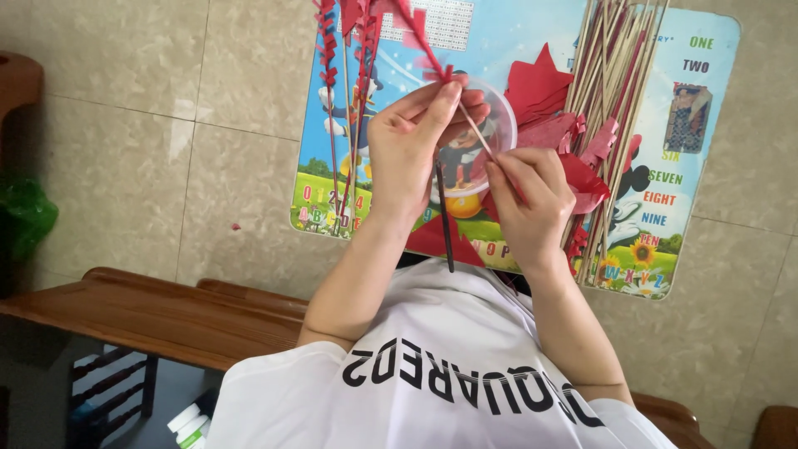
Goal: The person is seen assembling decorative red paper flowers onto wooden sticks.
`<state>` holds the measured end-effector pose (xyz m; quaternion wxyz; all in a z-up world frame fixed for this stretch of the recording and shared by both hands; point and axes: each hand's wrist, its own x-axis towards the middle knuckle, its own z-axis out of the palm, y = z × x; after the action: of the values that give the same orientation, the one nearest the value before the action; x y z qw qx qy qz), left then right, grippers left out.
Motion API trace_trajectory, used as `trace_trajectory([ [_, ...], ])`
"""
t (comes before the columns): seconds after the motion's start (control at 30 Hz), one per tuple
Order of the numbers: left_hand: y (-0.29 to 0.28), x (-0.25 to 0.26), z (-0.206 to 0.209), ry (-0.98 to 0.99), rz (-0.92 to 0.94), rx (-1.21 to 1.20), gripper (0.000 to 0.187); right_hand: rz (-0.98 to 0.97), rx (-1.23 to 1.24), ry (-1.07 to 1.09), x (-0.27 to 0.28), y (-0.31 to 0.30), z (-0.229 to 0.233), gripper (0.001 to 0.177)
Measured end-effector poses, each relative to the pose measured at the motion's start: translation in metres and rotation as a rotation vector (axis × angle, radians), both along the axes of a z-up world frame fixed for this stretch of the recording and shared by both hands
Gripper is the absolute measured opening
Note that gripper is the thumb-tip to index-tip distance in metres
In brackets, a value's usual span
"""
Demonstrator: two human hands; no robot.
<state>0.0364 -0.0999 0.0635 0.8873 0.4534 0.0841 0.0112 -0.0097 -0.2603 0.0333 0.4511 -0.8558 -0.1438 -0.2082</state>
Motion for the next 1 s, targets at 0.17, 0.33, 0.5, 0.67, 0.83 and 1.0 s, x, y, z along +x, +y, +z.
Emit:
trace_trajectory([
  [0.17, -0.001, -0.001, -0.003, -0.01, 0.007, -0.046, 0.029, 0.0, 0.048, 0.016, -0.003, 0.004, -0.001, 0.015],
  [0.33, 0.007, 0.0, -0.006, -0.067, -0.083, 0.056, 0.029, 0.153, 0.287, 0.344, -0.007, -0.004, -0.012, 0.009],
  [0.5, 0.002, -0.001, -0.004, -0.051, -0.125, 0.142, 0.03, 0.13, 0.497, 0.579, -0.007, -0.002, -0.008, 0.006],
  [0.67, -0.008, 0.002, -0.014, -0.075, 0.009, 0.202, 0.03, -0.028, 0.049, 0.08, -0.008, 0.008, -0.003, 0.013],
  [0.83, -0.017, 0.0, -0.017, -0.041, -0.001, 0.186, 0.028, -0.103, -0.074, -0.031, -0.006, 0.012, -0.007, 0.015],
  [1.0, -0.019, -0.003, -0.035, -0.103, -0.062, 0.183, 0.028, -0.04, -0.032, 0.084, -0.001, 0.0, 0.004, 0.015],
])
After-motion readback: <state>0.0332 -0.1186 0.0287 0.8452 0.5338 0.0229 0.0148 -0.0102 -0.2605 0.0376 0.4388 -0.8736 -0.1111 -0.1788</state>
